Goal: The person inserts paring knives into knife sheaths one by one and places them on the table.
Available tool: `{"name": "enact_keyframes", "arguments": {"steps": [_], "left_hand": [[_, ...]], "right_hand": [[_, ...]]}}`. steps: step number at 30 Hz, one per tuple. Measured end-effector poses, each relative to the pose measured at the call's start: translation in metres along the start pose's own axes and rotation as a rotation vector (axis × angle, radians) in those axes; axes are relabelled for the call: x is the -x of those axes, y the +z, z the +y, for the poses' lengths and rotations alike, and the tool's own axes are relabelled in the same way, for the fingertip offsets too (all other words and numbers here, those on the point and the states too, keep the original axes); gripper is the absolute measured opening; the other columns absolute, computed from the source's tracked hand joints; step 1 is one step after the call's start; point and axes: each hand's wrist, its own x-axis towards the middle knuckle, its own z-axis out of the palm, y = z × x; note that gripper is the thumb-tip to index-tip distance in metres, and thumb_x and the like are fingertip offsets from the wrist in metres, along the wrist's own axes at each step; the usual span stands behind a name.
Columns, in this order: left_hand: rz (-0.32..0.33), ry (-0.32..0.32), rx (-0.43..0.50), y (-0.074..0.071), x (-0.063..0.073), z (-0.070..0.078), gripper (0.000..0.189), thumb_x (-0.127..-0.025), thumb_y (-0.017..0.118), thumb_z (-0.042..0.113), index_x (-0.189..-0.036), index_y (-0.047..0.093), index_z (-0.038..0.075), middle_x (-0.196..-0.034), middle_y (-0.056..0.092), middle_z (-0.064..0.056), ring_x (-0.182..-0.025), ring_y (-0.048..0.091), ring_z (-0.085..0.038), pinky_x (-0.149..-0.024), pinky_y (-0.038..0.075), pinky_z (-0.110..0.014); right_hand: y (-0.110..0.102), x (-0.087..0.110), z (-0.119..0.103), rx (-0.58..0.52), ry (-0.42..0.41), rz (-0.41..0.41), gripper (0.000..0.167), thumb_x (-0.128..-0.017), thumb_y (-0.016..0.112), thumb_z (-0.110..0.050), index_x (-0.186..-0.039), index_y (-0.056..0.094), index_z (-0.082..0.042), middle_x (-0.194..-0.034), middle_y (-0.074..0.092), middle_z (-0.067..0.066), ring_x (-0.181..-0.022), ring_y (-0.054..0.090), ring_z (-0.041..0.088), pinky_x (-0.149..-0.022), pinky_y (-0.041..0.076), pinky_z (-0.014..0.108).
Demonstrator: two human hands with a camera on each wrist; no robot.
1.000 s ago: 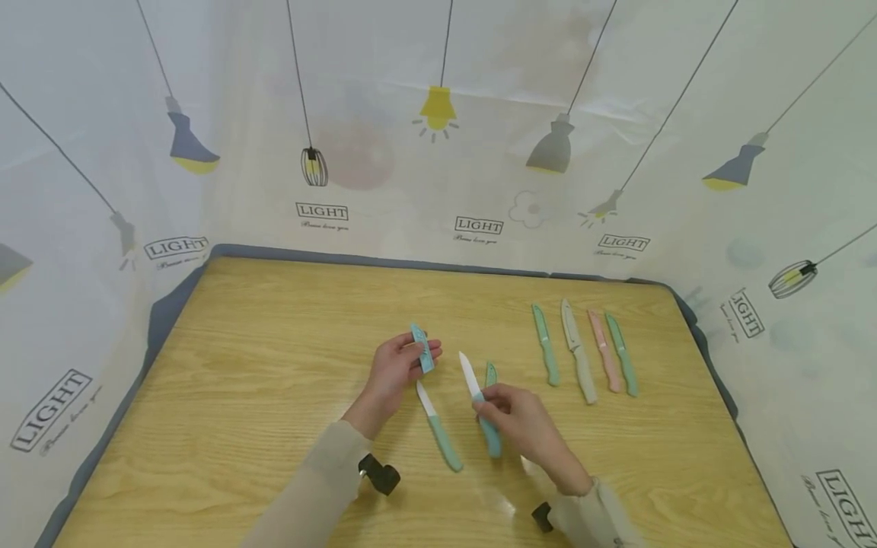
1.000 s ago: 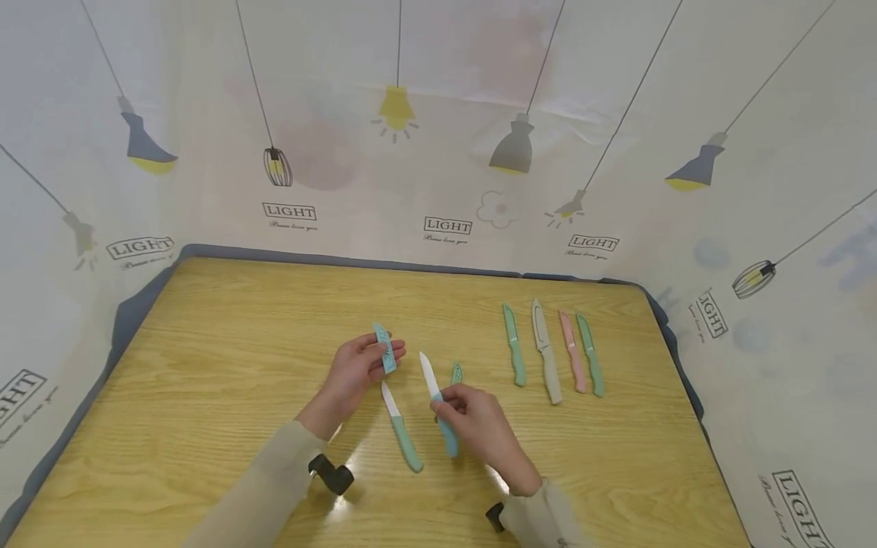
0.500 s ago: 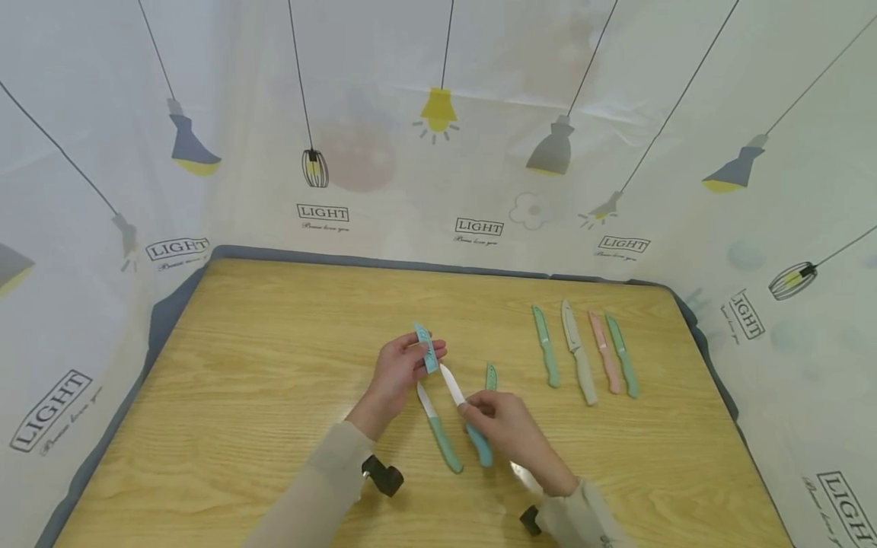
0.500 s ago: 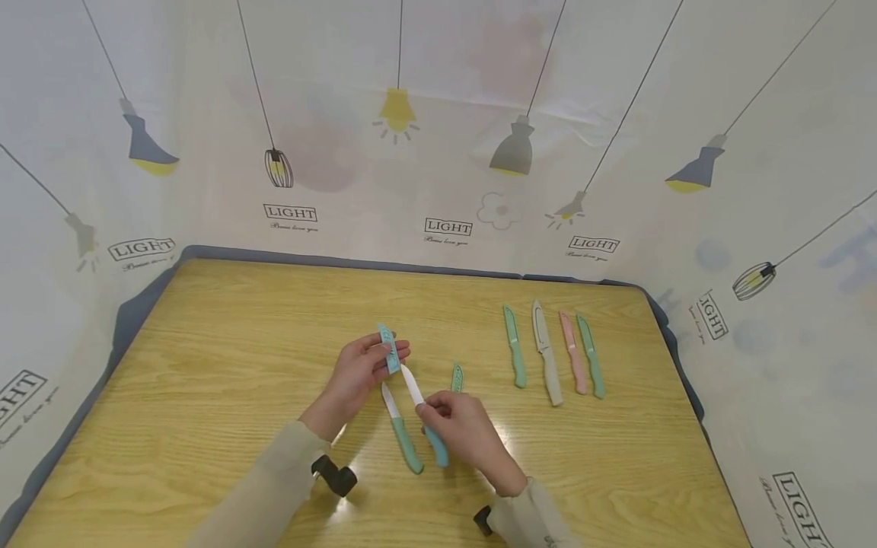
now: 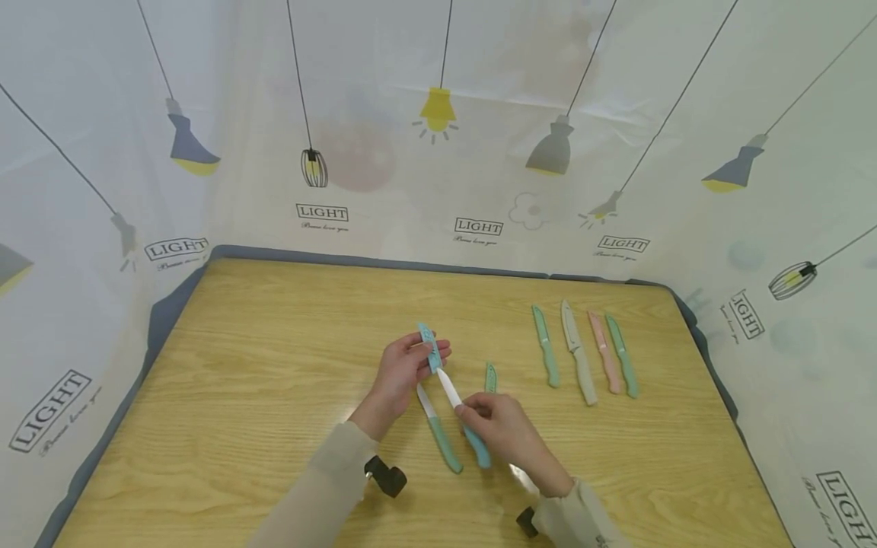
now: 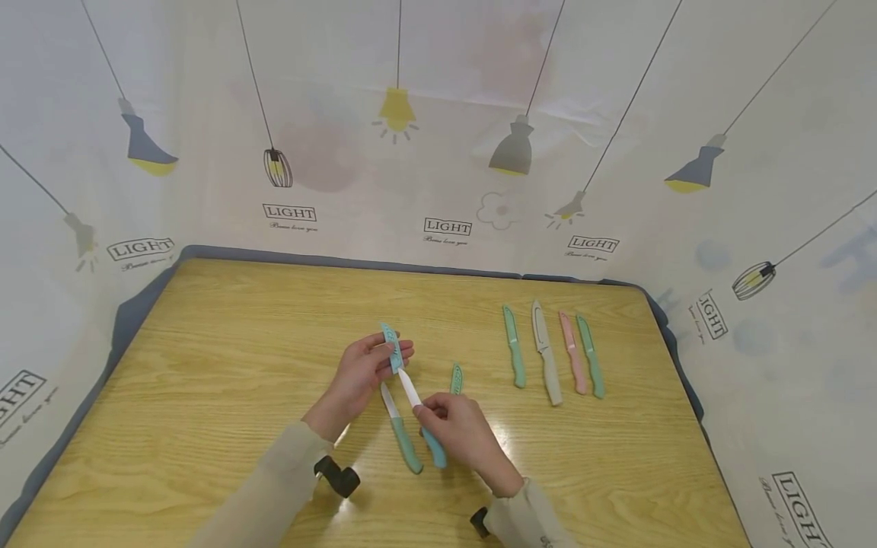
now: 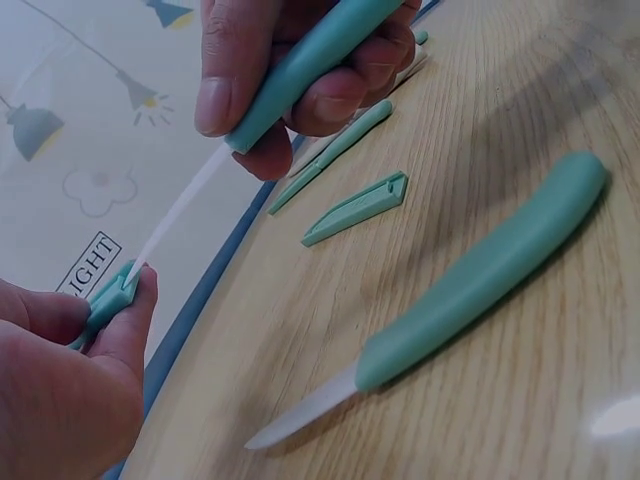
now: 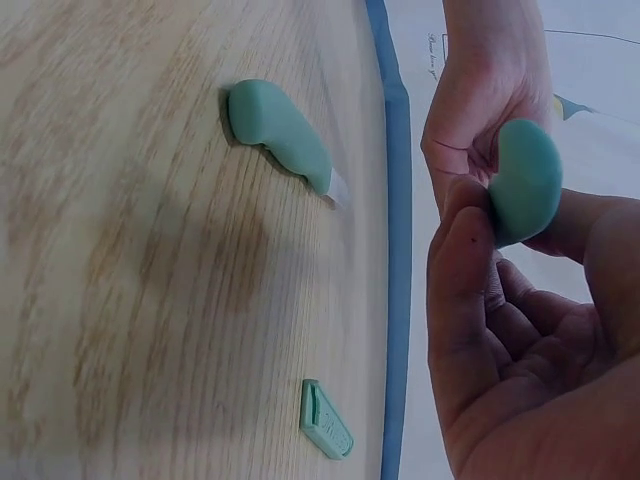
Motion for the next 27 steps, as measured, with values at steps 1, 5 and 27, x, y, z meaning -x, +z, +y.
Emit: {"name": "enact_keyframes", "arguments": {"steps": [1, 5, 27], "left_hand": [[0.001, -0.003, 0.004, 0.0003, -0.0005, -0.0004, 0.04, -0.107, 0.048, 0.0, -0.143, 0.045, -0.016, -0.132, 0.063, -0.032, -0.124, 0.064, -0.038, -0.1, 0.056, -0.036], [-0.001, -0.009, 0.017, 0.001, -0.0018, -0.0013, 0.039, -0.107, 0.048, -0.001, -0.143, 0.045, -0.017, -0.131, 0.063, -0.032, -0.123, 0.065, -0.038, -0.1, 0.056, -0.035], [-0.043, 0.02, 0.017, 0.0023, -0.0006, -0.0059, 0.039, -0.107, 0.046, -0.003, -0.144, 0.042, -0.018, -0.134, 0.06, -0.034, -0.127, 0.062, -0.039, -0.107, 0.05, -0.043]], "right_hand": [[0.0002, -0.0002, 0.0006, -0.002, -0.003, 0.002, 0.031, -0.105, 0.061, -0.024, -0.105, 0.074, 0.005, -0.08, 0.075, 0.006, -0.061, 0.062, 0.008, -0.053, 0.052, 0.021], [0.0008, -0.0007, -0.0002, 0.003, 0.017, 0.012, 0.031, -0.105, 0.062, -0.024, -0.106, 0.074, 0.003, -0.079, 0.074, 0.006, -0.062, 0.062, 0.008, -0.053, 0.052, 0.022], [0.0046, -0.0052, -0.0077, -0.005, 0.059, 0.044, 0.029, -0.104, 0.063, -0.024, -0.108, 0.074, 0.003, -0.077, 0.073, 0.002, -0.062, 0.06, 0.009, -0.053, 0.049, 0.021]]}}
